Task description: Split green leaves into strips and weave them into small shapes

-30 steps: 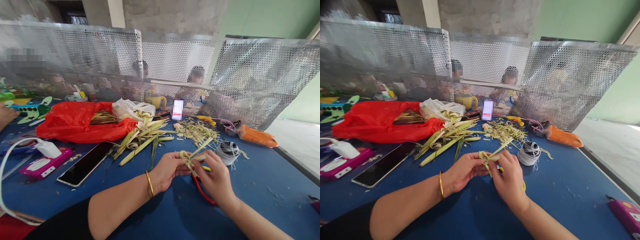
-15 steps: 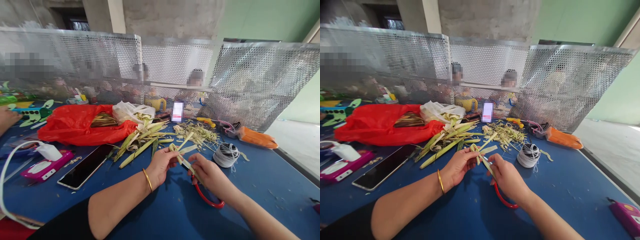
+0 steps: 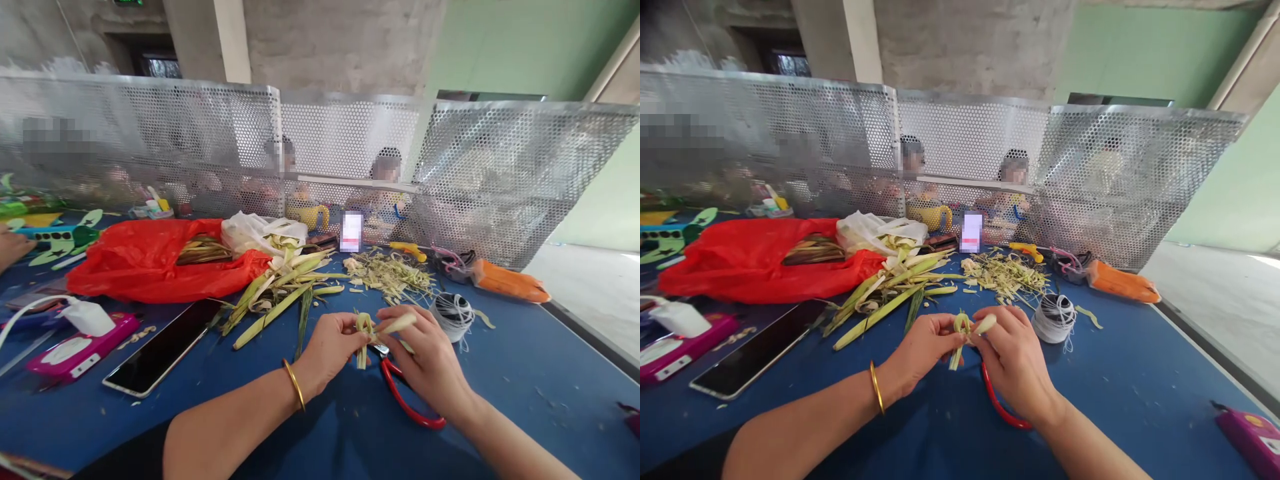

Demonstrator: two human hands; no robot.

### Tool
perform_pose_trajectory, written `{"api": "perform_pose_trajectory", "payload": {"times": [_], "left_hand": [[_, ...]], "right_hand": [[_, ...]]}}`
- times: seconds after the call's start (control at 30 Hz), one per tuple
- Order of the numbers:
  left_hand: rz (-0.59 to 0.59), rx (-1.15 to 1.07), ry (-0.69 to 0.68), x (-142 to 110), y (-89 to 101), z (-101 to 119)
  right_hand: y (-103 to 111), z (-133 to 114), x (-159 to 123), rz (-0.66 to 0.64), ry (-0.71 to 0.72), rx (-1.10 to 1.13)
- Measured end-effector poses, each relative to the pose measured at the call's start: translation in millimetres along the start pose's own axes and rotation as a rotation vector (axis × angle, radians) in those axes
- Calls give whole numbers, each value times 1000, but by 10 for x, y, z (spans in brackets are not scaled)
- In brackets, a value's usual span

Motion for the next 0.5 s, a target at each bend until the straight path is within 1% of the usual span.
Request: {"api": "perform_pose_trajectory", "payload": {"times": [0.03, 0.1, 0.17, 0.2, 0.27, 0.33, 0.4, 0.43, 0.5], "left_hand": [[-29, 16, -5, -14, -22, 13], [-78, 47, 0, -31, -53, 14], [-98, 67, 8, -36, -64, -7], [-102, 72, 11, -35, -67, -21], [-104, 71, 24, -31, -75, -57], [-82, 66, 36, -26, -72, -86], [-26, 61, 35, -18, -42, -92], [7, 48, 34, -13, -18, -88], [58, -6, 40, 0, 31, -76]], "right_hand": [[-5, 53, 0, -3, -69, 12], [-60, 184, -24, -55, -234, 20], [-133, 308, -76, -108, -390, 32], [-168, 352, -103, -124, -442, 41], [-219, 399, -143, -132, -492, 50], [-234, 410, -160, -124, -501, 42], [-182, 379, -143, -81, -457, 22], [-124, 340, -118, -37, -399, -5], [11, 214, -60, 52, -219, -97]]}}
Point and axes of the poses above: each hand's wrist, its own x-axis towards the middle knuckle, its own y-axis out of the back of the hand, z = x × y, the point moved 6 cm from there along x, towards the middle knuckle, and after that the axes turned 11 degrees about x, right-handed, at the moved point
